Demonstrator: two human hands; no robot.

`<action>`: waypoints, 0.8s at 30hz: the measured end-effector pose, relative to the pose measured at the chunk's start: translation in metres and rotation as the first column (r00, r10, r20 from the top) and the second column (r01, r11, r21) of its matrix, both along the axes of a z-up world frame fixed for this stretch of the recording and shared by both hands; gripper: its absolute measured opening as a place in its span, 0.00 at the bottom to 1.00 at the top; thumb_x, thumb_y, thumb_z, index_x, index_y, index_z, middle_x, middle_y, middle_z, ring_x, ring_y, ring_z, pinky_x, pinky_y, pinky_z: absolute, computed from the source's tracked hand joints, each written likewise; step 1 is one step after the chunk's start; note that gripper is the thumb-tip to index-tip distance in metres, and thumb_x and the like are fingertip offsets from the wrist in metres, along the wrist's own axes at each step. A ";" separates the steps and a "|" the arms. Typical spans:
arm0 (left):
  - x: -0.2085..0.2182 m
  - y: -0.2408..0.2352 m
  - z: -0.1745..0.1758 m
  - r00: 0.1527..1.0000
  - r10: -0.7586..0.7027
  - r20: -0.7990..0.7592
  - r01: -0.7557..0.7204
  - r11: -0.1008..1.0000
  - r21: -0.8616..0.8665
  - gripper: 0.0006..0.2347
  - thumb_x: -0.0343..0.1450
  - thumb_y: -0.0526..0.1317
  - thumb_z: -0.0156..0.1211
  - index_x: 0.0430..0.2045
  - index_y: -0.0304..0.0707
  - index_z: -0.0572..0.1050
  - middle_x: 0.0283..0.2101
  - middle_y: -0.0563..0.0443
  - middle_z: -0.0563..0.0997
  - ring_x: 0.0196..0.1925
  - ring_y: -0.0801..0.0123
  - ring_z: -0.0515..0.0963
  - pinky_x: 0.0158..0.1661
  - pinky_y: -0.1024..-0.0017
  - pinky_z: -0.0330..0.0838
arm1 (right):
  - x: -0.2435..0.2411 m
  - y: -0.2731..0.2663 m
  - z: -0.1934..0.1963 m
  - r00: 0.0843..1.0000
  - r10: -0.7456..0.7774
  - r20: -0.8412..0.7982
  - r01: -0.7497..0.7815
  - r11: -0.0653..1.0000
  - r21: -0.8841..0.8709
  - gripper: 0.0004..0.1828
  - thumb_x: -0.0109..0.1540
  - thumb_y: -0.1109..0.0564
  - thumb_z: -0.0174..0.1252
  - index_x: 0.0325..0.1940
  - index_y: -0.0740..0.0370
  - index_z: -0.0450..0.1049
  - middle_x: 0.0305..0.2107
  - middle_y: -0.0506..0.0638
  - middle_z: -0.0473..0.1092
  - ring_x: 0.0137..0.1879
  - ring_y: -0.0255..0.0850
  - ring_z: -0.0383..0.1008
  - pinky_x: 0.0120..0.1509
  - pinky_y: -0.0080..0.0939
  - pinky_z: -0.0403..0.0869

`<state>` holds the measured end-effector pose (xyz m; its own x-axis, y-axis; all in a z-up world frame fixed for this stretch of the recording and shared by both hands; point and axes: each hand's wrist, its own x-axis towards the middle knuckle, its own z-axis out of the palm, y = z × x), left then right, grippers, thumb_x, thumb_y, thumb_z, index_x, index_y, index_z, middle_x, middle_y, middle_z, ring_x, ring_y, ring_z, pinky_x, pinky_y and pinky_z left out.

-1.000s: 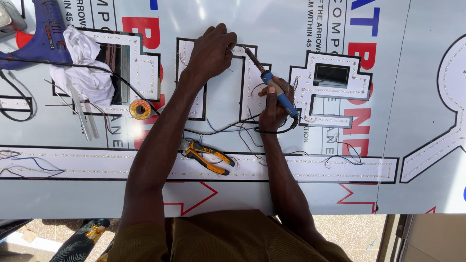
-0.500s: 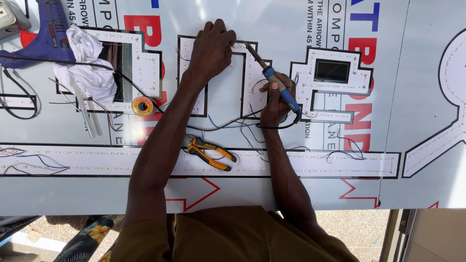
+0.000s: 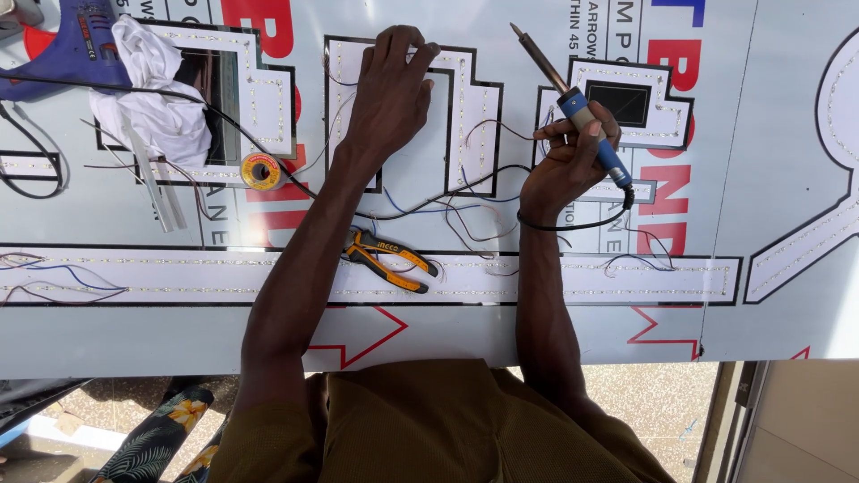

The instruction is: The person uses a soldering iron to connect wires to LED strips mounted on a large white sign board. They manipulate the wires with their hands and apply solder to the connections while working on the board's surface.

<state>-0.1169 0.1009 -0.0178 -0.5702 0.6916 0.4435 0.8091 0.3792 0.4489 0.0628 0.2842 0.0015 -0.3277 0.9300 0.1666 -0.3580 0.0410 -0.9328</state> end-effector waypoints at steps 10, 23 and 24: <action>0.068 -0.059 0.029 0.833 -0.346 0.431 0.396 0.918 -0.029 0.11 0.76 0.25 0.52 0.43 0.38 0.81 0.44 0.49 0.77 0.48 0.54 0.73 0.47 0.58 0.71 | 0.009 0.015 0.013 0.998 -0.052 -0.032 0.052 0.998 0.018 0.24 0.71 0.41 0.59 0.55 0.65 0.77 0.22 0.58 0.73 0.27 0.46 0.73 0.36 0.44 0.76; 0.106 -0.071 0.001 0.936 -0.227 0.269 0.259 0.962 -0.090 0.13 0.70 0.21 0.56 0.42 0.34 0.82 0.45 0.47 0.77 0.48 0.51 0.73 0.43 0.57 0.71 | 0.007 0.004 0.004 0.998 0.058 -0.040 -0.056 0.997 0.043 0.21 0.74 0.43 0.58 0.58 0.62 0.77 0.26 0.55 0.70 0.28 0.45 0.72 0.35 0.45 0.76; 0.111 -0.070 -0.005 0.956 -0.200 0.215 0.218 0.974 -0.061 0.13 0.68 0.20 0.57 0.40 0.33 0.83 0.47 0.46 0.76 0.49 0.51 0.74 0.45 0.57 0.71 | 0.008 0.004 0.003 0.998 0.050 -0.033 -0.049 0.998 0.039 0.21 0.74 0.43 0.59 0.57 0.62 0.78 0.26 0.55 0.71 0.28 0.45 0.72 0.35 0.45 0.76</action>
<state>-0.0057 0.0313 -0.0227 -0.4819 0.8345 0.2673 0.7676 0.2549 0.5880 0.0706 0.2880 0.0048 -0.3669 0.9055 0.2133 -0.3920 0.0574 -0.9182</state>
